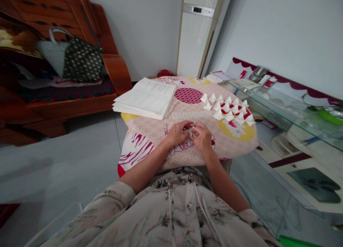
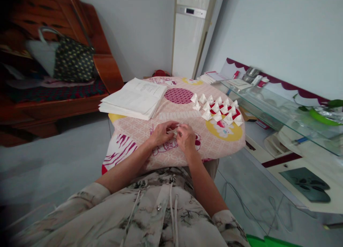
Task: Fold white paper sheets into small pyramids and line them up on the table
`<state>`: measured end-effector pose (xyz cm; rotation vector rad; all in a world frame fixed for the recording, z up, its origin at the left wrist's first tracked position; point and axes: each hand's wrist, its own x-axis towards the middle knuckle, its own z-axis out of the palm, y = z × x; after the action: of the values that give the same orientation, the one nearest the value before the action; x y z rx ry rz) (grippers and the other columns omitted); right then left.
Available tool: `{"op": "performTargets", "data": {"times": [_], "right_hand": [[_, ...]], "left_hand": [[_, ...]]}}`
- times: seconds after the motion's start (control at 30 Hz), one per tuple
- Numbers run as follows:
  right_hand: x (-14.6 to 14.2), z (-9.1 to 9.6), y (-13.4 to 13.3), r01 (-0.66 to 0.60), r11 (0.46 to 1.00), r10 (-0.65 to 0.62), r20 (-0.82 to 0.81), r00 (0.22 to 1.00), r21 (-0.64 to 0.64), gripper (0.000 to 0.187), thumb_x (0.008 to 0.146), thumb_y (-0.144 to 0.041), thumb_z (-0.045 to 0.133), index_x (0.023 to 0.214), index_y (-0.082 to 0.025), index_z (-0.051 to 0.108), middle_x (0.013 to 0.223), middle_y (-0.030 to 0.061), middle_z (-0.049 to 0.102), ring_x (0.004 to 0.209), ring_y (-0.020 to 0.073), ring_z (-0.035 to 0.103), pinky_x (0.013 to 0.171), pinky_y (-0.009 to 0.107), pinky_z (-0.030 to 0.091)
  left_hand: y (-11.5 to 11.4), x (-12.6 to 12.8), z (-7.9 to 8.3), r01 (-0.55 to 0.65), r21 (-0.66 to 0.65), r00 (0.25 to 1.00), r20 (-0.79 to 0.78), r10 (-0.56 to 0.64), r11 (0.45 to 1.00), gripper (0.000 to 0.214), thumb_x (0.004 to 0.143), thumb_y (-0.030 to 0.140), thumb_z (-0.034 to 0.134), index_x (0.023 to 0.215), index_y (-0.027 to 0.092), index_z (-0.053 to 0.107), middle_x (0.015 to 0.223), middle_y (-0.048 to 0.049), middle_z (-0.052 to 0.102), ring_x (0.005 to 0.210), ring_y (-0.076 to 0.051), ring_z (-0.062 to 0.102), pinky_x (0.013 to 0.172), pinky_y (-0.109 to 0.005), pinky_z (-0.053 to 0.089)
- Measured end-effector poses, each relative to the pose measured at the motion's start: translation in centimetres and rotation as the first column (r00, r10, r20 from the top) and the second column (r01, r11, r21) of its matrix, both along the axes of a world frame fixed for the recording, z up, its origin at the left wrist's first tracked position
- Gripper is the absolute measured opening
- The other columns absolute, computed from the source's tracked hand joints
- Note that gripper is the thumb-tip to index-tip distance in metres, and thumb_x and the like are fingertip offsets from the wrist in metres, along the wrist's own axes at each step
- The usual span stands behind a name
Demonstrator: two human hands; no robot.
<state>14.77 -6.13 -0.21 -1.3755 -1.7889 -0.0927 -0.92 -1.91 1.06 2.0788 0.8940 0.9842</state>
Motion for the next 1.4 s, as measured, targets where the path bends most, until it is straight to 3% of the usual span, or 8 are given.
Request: {"op": "performTargets", "data": {"times": [0.2,0.4,0.63,0.9,1.2,1.4], "right_hand": [[-0.3,0.2,-0.4,0.067,0.991,-0.068,0.011,0.998,0.117,0.021,0.081,-0.009,0.054,0.081,-0.021,0.07,0.103,0.0112,0.069,0.095,0.0254,0.062,0.088,0.04,0.052],[-0.6,0.2,-0.3,0.071,0.986,-0.072,0.006,0.997,0.149,0.02,0.082,-0.009,0.053,0.08,-0.022,0.069,0.097,0.0103,0.067,0.093,0.0241,0.062,0.085,0.037,0.053],[-0.7,0.3,-0.5,0.06,0.993,-0.061,0.007,0.998,0.1,0.023,0.082,-0.008,0.052,0.082,-0.023,0.069,0.096,0.0096,0.067,0.093,0.024,0.061,0.085,0.037,0.052],[-0.9,-0.1,-0.4,0.006,0.998,-0.012,0.093,0.996,0.065,0.023,0.083,-0.008,0.052,0.083,-0.022,0.07,0.1,0.0114,0.067,0.095,0.0252,0.06,0.087,0.038,0.051],[-0.7,0.2,-0.1,-0.017,1.0,0.015,-0.09,0.996,-0.019,0.024,0.078,-0.007,0.051,0.081,-0.023,0.07,0.09,0.0086,0.068,0.091,0.0248,0.063,0.086,0.039,0.052],[-0.5,0.5,0.0,-0.05,0.998,0.045,-0.151,0.987,-0.025,0.021,0.075,-0.011,0.052,0.076,-0.023,0.068,0.085,0.0077,0.07,0.087,0.0246,0.065,0.085,0.039,0.053]], "left_hand": [[0.0,0.0,0.0,-0.106,-0.065,0.992,0.063,0.11,0.992,0.042,0.072,0.007,0.06,0.113,0.014,0.069,0.103,-0.0067,0.076,0.093,-0.017,0.072,0.082,-0.026,0.058],[0.2,0.0,-0.1,-0.159,-0.083,0.985,0.058,0.164,0.984,0.022,0.079,0.018,0.064,0.097,0.014,0.075,0.091,-0.005,0.077,0.08,-0.016,0.071,0.072,-0.024,0.055],[0.1,0.1,0.3,-0.214,-0.109,0.977,-0.023,0.213,0.971,0.027,0.082,0.017,0.058,0.099,0.014,0.078,0.082,-0.004,0.077,0.068,-0.015,0.069,0.064,-0.022,0.052],[0.0,0.4,0.2,-0.271,-0.242,0.962,-0.027,0.272,0.932,0.03,0.081,0.01,0.054,0.1,0.013,0.077,0.074,-0.0025,0.075,0.057,-0.013,0.067,0.052,-0.019,0.049],[0.1,-0.2,-0.2,-0.178,-0.213,0.984,-0.036,0.174,0.961,0.028,0.08,0.008,0.053,0.098,0.014,0.074,0.062,0.0003,0.07,0.053,-0.011,0.066,0.053,-0.019,0.049],[0.4,-0.9,0.8,-0.13,-0.145,0.985,-0.133,0.111,0.981,0.035,0.079,0.007,0.054,0.106,0.015,0.075,0.061,0.0013,0.068,0.053,-0.011,0.065,0.057,-0.02,0.049]]}}
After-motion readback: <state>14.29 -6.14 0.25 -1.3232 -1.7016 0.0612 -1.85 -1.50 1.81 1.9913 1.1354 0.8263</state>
